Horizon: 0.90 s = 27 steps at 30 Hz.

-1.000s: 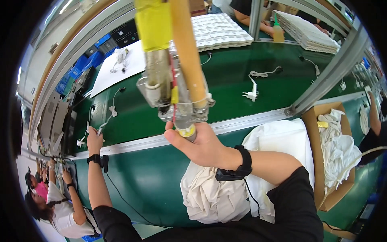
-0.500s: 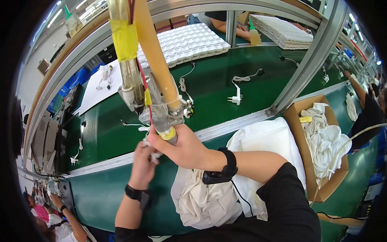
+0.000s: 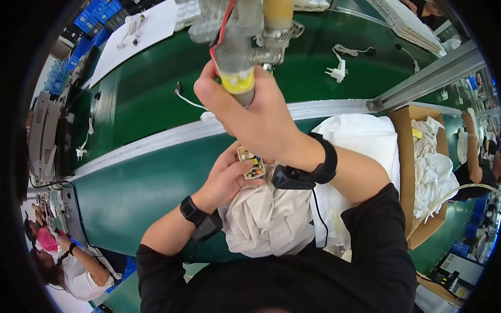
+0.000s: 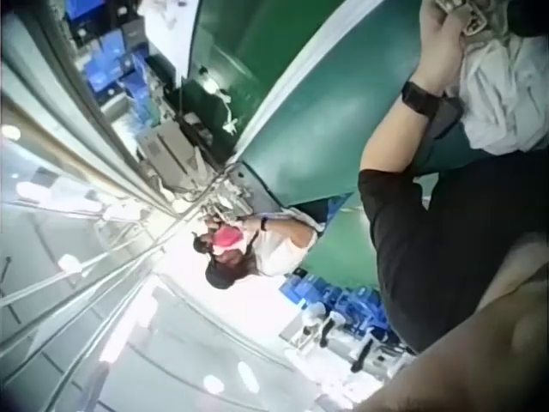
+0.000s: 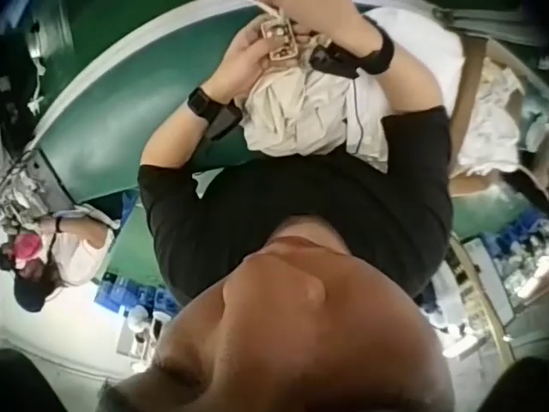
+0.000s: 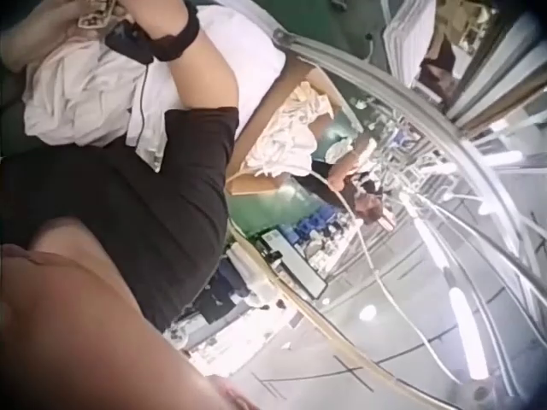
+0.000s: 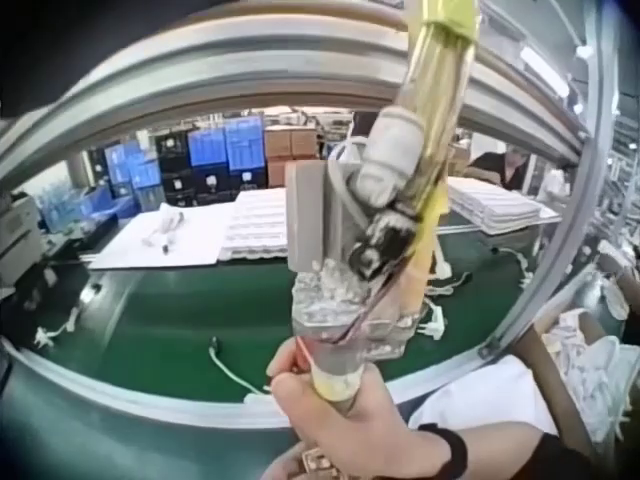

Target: The person picks up a circuit board from the conveyor belt, applies glue to its components using a handheld dispenser, and then places it back on the belt.

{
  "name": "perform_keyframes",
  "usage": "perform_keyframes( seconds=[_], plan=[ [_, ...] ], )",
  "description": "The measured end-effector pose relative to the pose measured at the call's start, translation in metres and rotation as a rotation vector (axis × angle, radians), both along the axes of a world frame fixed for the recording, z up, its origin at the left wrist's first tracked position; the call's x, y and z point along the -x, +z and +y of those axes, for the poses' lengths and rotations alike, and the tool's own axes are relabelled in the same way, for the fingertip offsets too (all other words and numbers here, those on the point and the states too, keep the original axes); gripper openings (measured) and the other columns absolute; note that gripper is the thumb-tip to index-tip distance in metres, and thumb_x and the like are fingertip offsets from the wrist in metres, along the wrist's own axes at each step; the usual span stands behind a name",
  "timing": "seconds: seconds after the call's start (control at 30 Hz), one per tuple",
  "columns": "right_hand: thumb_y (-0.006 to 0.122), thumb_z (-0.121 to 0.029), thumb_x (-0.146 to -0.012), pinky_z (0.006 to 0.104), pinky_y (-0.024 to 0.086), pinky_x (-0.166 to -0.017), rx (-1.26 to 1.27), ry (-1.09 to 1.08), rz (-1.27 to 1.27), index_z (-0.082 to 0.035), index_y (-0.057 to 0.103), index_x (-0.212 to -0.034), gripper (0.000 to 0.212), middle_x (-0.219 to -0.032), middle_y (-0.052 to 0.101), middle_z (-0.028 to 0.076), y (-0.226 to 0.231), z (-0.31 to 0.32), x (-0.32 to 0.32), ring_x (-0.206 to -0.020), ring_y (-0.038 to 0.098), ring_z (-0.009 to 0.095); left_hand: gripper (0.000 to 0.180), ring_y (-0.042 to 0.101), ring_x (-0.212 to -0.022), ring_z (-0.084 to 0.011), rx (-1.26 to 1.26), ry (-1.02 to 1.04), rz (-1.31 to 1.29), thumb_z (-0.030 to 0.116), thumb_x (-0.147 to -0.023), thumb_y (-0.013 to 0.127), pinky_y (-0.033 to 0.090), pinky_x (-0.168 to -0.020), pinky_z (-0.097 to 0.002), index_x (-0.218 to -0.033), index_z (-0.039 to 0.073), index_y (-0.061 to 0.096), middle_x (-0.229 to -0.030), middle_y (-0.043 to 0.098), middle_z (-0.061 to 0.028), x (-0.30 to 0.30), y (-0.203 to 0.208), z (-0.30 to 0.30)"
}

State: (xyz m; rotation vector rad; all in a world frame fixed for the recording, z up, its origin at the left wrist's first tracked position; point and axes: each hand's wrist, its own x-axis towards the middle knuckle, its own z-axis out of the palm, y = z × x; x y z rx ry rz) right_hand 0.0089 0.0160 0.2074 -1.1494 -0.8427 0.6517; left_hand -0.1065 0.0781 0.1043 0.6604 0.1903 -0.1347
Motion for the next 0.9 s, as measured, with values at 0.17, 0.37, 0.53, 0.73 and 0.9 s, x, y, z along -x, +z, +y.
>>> perform_keyframes(
  seconds=[0.17,0.37,0.53,0.73,0.9],
  plan=[
    [0.046,-0.03,-0.093,0.019,0.024,-0.037,0.011,-0.004,-0.019,-0.002,0.044,-0.099,0.028,-0.051,0.037,-0.004,-0.0034,0.0014,-0.0016,-0.04,0.029,0.002,0.036,0.051,-0.111,-0.0187,-0.07,-0.012,-0.025,0.002,-0.089,0.043,0.053,-0.082,-0.0333,-0.123,0.007,0.035,-0.12,0.051,-0.011,0.002,-0.0055,-0.0012],
    [0.045,-0.03,-0.094,0.0191,0.023,-0.036,-0.001,-0.033,-0.028,-0.003,0.044,-0.097,0.028,-0.051,0.036,-0.004,-0.0046,0.002,0.0037,-0.04,0.029,0.002,0.037,0.051,-0.11,-0.0182,-0.093,-0.029,-0.042,0.002,-0.089,0.045,0.053,-0.081,-0.0334,-0.124,0.008,0.035,-0.12,0.05,-0.0107,0.0052,-0.0039,-0.0018],
    [0.045,-0.031,-0.094,0.019,0.023,-0.036,0.001,-0.039,-0.052,-0.003,0.043,-0.096,0.028,-0.051,0.036,-0.004,-0.005,0.0031,0.0039,-0.039,0.029,0.002,0.038,0.052,-0.11,-0.0184,-0.078,-0.029,-0.055,0.003,-0.088,0.045,0.054,-0.081,-0.0336,-0.124,0.008,0.034,-0.119,0.051,-0.0109,0.006,-0.0052,-0.0002],
    [0.046,-0.03,-0.093,0.0187,0.023,-0.037,0.012,0.008,-0.105,-0.003,0.042,-0.097,0.028,-0.05,0.035,-0.004,-0.0092,0.0028,-0.0006,-0.039,0.028,0.002,0.038,0.052,-0.109,-0.0187,-0.058,-0.023,-0.092,0.003,-0.088,0.045,0.054,-0.08,-0.0338,-0.124,0.008,0.034,-0.118,0.051,-0.011,0.0061,-0.0048,-0.0004],
    [0.045,-0.03,-0.093,0.0188,0.022,-0.037,-0.014,-0.02,-0.124,-0.002,0.043,-0.098,0.029,-0.049,0.035,-0.004,-0.0059,0.0022,0.0017,-0.039,0.027,0.002,0.038,0.052,-0.108,-0.0186,-0.073,-0.021,-0.074,0.002,-0.088,0.044,0.054,-0.079,-0.0338,-0.124,0.009,0.034,-0.118,0.051,-0.0109,0.0059,-0.0038,-0.0013]
  ],
)
